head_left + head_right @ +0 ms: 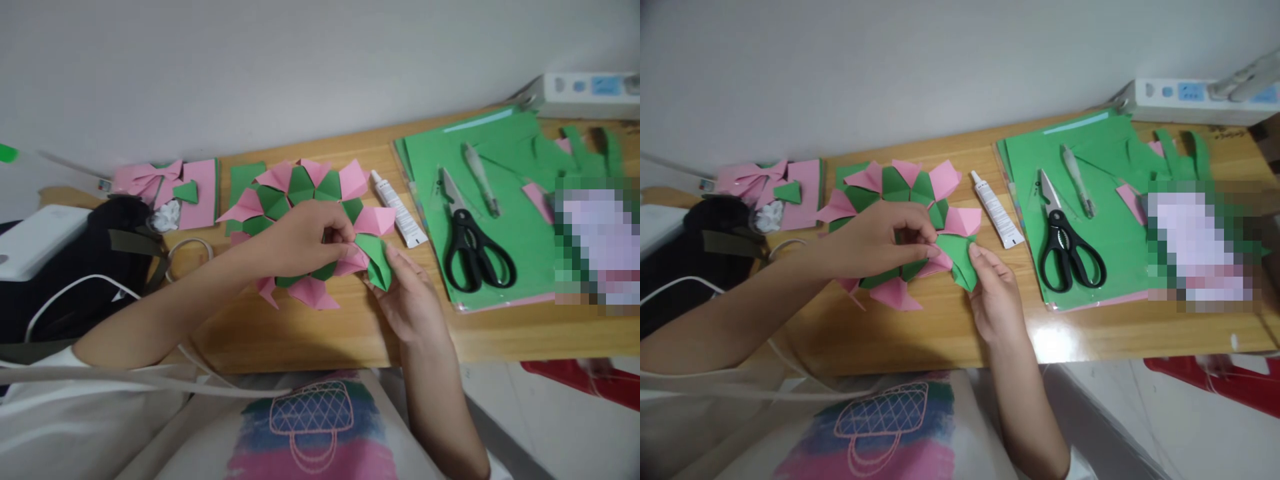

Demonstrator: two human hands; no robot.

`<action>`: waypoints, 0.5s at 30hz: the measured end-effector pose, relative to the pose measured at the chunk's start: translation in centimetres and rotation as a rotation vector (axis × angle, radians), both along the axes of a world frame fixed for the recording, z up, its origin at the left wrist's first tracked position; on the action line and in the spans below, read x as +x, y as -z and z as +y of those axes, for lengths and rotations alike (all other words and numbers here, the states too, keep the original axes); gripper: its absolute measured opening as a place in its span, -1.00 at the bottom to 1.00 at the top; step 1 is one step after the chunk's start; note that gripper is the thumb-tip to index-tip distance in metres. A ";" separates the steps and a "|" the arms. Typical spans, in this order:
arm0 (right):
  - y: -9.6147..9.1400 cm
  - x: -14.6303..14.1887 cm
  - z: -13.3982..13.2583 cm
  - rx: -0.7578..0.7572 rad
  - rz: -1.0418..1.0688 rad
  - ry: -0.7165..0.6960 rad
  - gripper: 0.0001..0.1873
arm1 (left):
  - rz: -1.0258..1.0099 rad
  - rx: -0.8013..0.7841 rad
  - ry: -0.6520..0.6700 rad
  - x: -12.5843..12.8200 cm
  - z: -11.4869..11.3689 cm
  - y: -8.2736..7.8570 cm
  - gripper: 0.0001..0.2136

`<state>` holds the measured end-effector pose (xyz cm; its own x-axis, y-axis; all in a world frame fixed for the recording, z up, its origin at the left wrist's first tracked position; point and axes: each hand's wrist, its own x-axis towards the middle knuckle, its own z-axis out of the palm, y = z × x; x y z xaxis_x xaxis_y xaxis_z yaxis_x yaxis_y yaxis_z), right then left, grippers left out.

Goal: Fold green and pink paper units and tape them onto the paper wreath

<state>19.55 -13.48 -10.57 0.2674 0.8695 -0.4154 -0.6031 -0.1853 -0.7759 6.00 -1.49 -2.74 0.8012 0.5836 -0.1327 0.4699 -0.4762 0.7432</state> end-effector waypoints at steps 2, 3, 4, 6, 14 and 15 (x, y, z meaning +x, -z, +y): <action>-0.2 -0.1 0.2 -0.006 0.043 -0.008 -0.81 | -0.004 -0.005 -0.007 0.0 -0.1 0.0 -0.93; -0.3 -0.1 0.3 -0.011 0.075 -0.013 -0.82 | -0.004 -0.009 -0.013 0.1 -0.1 0.0 -0.93; -0.5 -0.1 0.3 -0.020 0.110 -0.014 -0.82 | -0.004 -0.012 -0.022 0.1 -0.1 0.0 -0.93; -0.9 -0.2 0.4 -0.048 0.169 -0.017 -0.81 | -0.005 -0.014 -0.036 0.1 -0.2 -0.1 -0.92; -1.8 -0.2 0.5 -0.117 0.229 -0.049 -0.74 | 0.052 -0.027 -0.062 0.4 -0.3 -0.3 -0.91; -1.9 -0.2 0.6 -0.124 0.231 -0.052 -0.72 | 0.055 -0.031 -0.065 0.4 -0.3 -0.4 -0.91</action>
